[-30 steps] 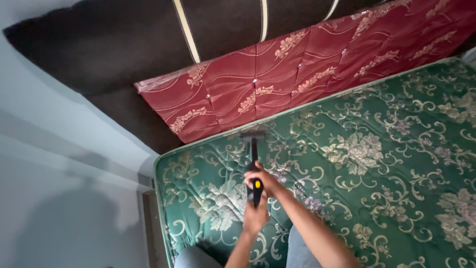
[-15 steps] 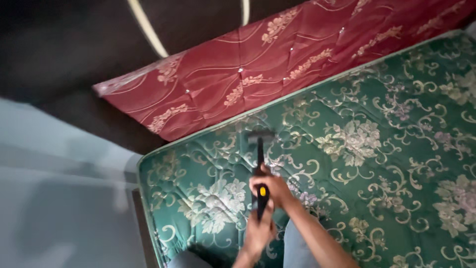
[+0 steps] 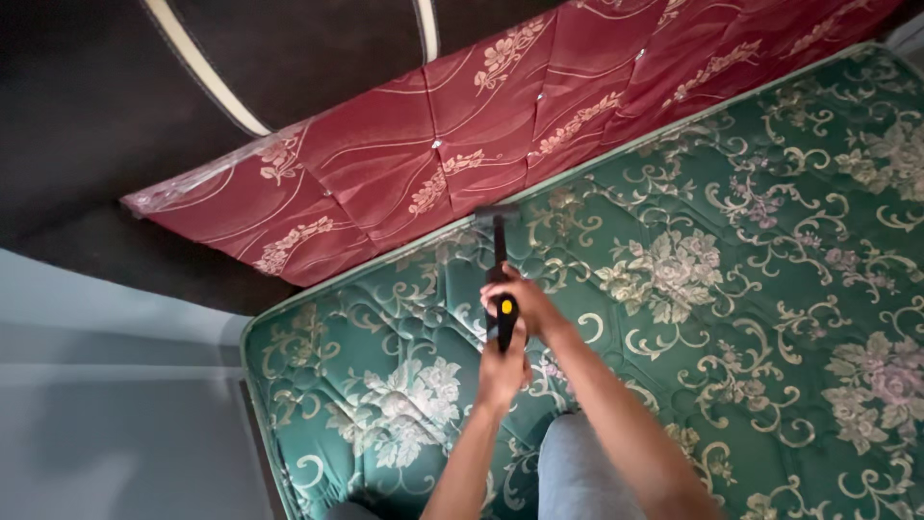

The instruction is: The person uses a handheld vacuum cleaner to clean a green patterned mattress and a red patterned headboard. They move the vacuum back and forth across the mattress surface and then along the headboard.

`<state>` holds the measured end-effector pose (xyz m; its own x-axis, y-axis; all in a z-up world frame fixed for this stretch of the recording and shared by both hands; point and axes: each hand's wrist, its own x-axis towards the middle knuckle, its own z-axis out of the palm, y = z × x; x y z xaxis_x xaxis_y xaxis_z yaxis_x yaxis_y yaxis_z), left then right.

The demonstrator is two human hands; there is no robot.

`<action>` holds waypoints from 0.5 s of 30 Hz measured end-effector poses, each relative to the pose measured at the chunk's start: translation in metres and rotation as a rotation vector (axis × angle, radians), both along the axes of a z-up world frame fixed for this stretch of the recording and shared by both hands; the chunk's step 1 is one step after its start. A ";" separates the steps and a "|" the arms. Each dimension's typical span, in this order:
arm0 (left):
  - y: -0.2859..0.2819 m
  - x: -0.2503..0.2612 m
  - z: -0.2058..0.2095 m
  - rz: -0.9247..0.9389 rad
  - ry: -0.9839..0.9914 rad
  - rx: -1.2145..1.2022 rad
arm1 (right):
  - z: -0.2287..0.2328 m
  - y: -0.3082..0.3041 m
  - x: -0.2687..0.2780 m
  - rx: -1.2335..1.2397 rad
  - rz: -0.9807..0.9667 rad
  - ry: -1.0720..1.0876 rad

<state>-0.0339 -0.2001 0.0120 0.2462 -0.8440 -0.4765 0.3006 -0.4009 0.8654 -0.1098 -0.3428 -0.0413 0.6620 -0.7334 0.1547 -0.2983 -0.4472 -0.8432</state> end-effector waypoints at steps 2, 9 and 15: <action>0.016 0.001 -0.001 -0.022 0.009 0.047 | 0.003 0.019 0.000 -0.012 -0.003 -0.013; 0.107 0.000 -0.024 -0.152 -0.512 -0.170 | 0.036 0.108 -0.025 -0.022 -0.084 0.022; 0.117 -0.019 -0.006 -0.116 -0.870 -0.518 | 0.046 0.125 -0.037 0.037 -0.209 -0.030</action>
